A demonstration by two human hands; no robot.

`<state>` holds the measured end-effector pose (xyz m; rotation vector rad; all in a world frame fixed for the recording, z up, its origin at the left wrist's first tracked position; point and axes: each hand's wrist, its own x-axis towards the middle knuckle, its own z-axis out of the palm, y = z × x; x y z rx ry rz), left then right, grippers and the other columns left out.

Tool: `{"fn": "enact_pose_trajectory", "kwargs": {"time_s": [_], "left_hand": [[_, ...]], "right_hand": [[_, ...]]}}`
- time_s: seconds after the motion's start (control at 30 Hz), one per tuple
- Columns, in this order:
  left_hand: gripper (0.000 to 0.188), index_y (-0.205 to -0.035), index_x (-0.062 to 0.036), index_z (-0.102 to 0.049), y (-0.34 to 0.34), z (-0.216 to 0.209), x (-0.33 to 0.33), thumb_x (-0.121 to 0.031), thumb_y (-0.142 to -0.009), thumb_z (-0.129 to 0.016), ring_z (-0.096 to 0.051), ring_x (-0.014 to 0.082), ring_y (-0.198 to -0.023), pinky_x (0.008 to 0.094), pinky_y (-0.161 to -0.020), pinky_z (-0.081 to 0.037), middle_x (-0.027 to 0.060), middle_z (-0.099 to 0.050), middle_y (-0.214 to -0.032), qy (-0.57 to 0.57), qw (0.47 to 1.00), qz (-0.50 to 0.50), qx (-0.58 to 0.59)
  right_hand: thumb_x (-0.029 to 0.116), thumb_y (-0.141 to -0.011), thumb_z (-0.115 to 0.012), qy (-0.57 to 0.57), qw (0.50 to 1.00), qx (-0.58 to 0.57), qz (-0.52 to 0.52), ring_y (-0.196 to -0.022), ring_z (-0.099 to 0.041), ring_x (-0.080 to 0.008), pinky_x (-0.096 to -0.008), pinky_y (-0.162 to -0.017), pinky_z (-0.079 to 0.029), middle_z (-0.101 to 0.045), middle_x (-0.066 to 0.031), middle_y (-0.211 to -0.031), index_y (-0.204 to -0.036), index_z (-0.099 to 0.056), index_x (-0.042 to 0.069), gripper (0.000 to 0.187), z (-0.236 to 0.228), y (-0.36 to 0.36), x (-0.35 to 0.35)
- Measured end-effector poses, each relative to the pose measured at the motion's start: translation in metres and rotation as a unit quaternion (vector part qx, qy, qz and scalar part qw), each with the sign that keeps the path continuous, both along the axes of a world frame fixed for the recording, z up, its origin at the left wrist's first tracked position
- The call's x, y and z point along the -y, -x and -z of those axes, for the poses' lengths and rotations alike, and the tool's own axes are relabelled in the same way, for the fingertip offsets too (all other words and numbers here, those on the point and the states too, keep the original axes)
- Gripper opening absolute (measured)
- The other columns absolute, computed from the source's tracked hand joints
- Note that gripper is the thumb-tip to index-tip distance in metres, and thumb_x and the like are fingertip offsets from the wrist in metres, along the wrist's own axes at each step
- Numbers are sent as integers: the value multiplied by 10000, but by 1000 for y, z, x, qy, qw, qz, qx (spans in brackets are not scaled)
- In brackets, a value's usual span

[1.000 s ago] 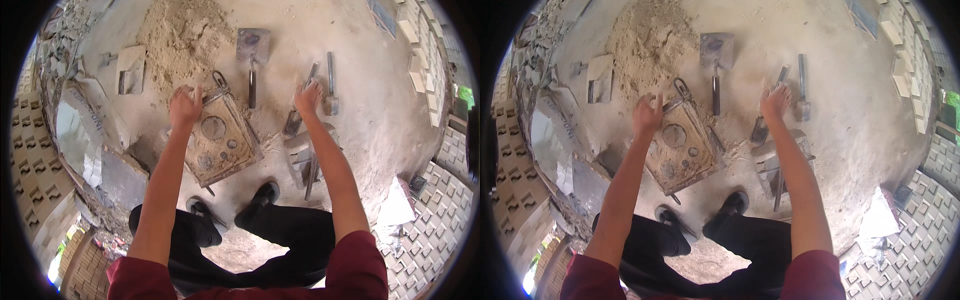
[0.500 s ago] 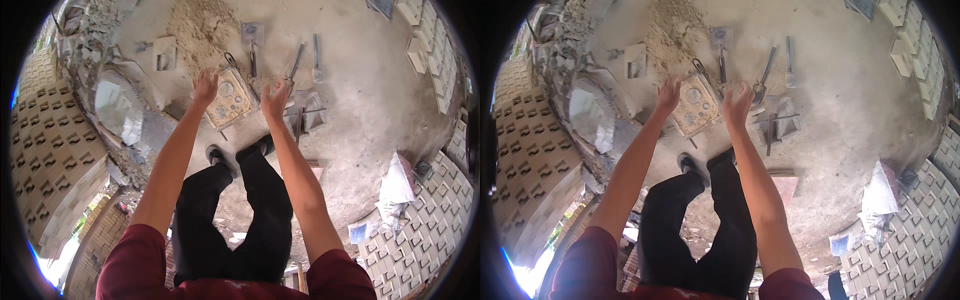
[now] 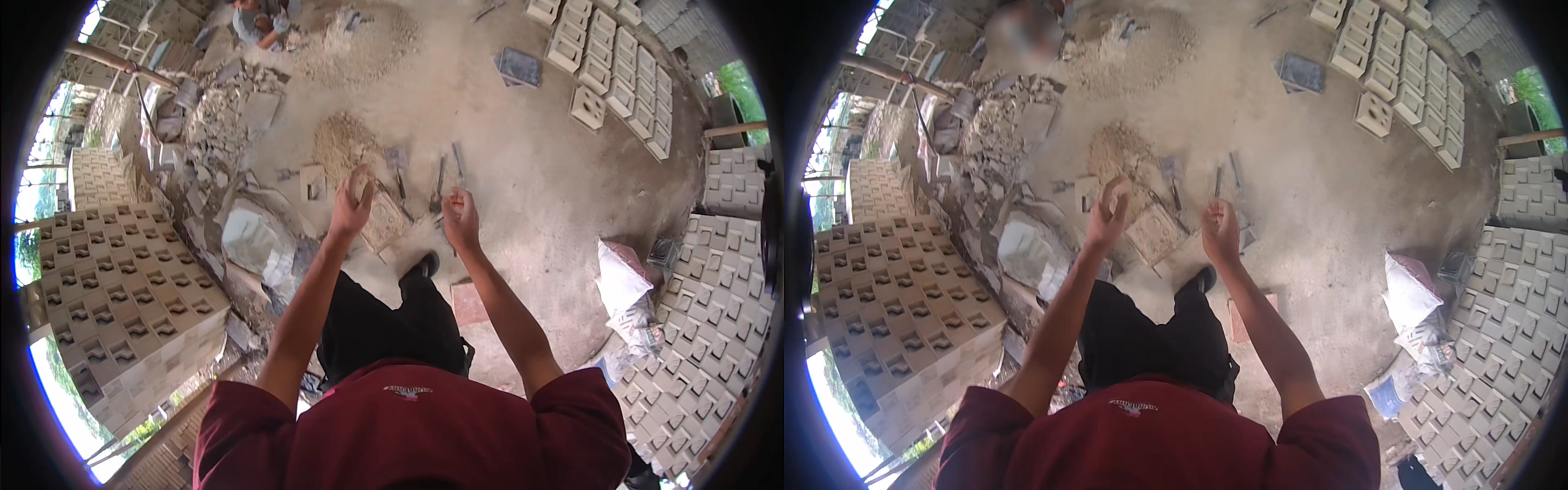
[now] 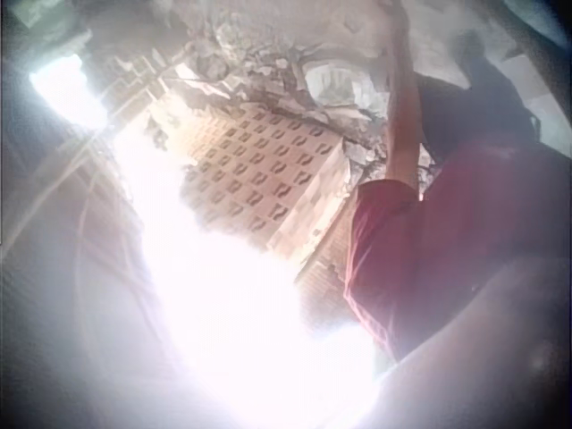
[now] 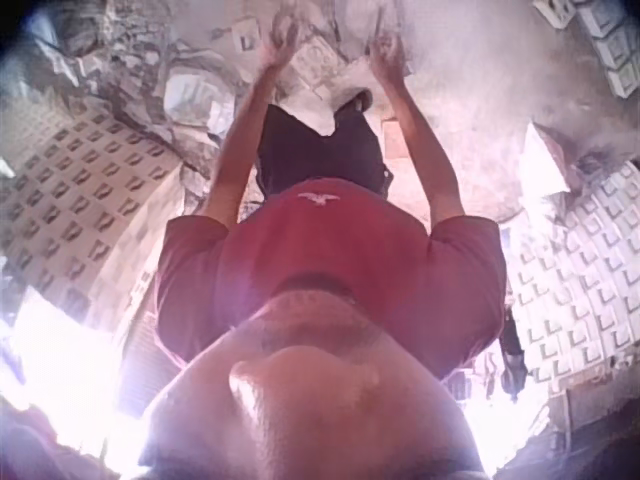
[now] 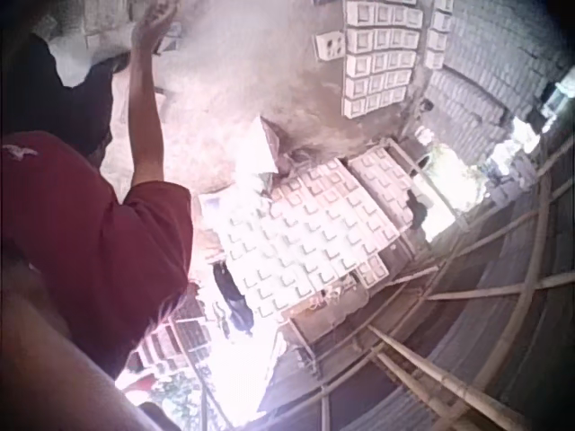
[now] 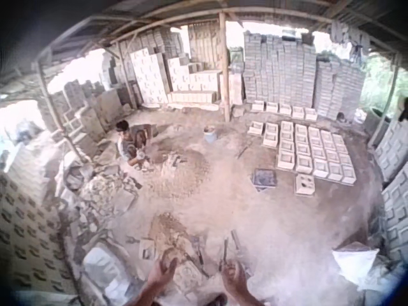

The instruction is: The person uses a trowel to scrape and level sand or a similar material within a small rectangular mold, using a metal tube to pack the material down around circular inserts.

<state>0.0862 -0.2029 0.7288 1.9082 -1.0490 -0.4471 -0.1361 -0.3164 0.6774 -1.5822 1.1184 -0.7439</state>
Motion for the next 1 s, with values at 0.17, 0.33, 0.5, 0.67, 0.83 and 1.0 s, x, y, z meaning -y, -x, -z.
{"fn": "enact_pose_trajectory", "kwargs": {"time_s": [0.17,0.33,0.5,0.67,0.83,1.0], "left_hand": [[361,-1249,20,-545,-14,-60,-24,-181,-951,-583,-601,258,-1097,346,-951,-441,200,-631,-1162,6,993,-76,-84],[312,-1223,-19,-575,-27,-77,-24,-200,-968,-577,-587,198,-1060,351,-924,-440,151,-644,-1138,63,993,-57,-76],[302,-1206,-26,-590,-62,-63,-8,-219,-974,-574,-572,185,-1110,375,-983,-415,116,-650,-1149,31,988,39,-149],[262,-1180,-4,-586,-128,-26,61,-138,-958,-547,-594,230,-1083,320,-954,-437,156,-641,-1126,50,968,198,-143],[308,-1193,23,-583,-141,-21,121,-161,-952,-533,-561,294,-1170,369,-1016,-409,176,-615,-1210,48,916,391,-70],[398,-1301,-47,-539,-171,13,123,-274,-975,-521,-497,248,-1252,436,-1044,-363,114,-567,-1317,-16,886,457,-69]], "right_hand": [[229,-916,-627,-50,999,9,9,-890,-633,-197,-323,-789,-511,-643,-119,-1007,-1174,-567,17,340,-42,2,0],[230,-945,-605,-44,993,74,78,-867,-621,-172,-301,-746,-511,-639,-120,-990,-1169,-557,-22,341,-41,3,-6],[216,-951,-607,-93,983,14,155,-783,-630,-130,-269,-708,-513,-652,-92,-894,-1147,-562,-34,321,-52,-10,-48],[236,-938,-610,-18,965,-14,262,-834,-679,-208,-314,-757,-526,-692,-131,-909,-1093,-617,-4,286,-66,-54,-64],[253,-919,-617,6,899,0,437,-840,-696,-249,-347,-746,-528,-707,-169,-906,-1050,-646,21,268,-55,-112,-77],[211,-940,-605,7,892,-3,452,-741,-662,-181,-308,-689,-523,-680,-132,-854,-1060,-606,-33,272,-74,-182,-113]]}}
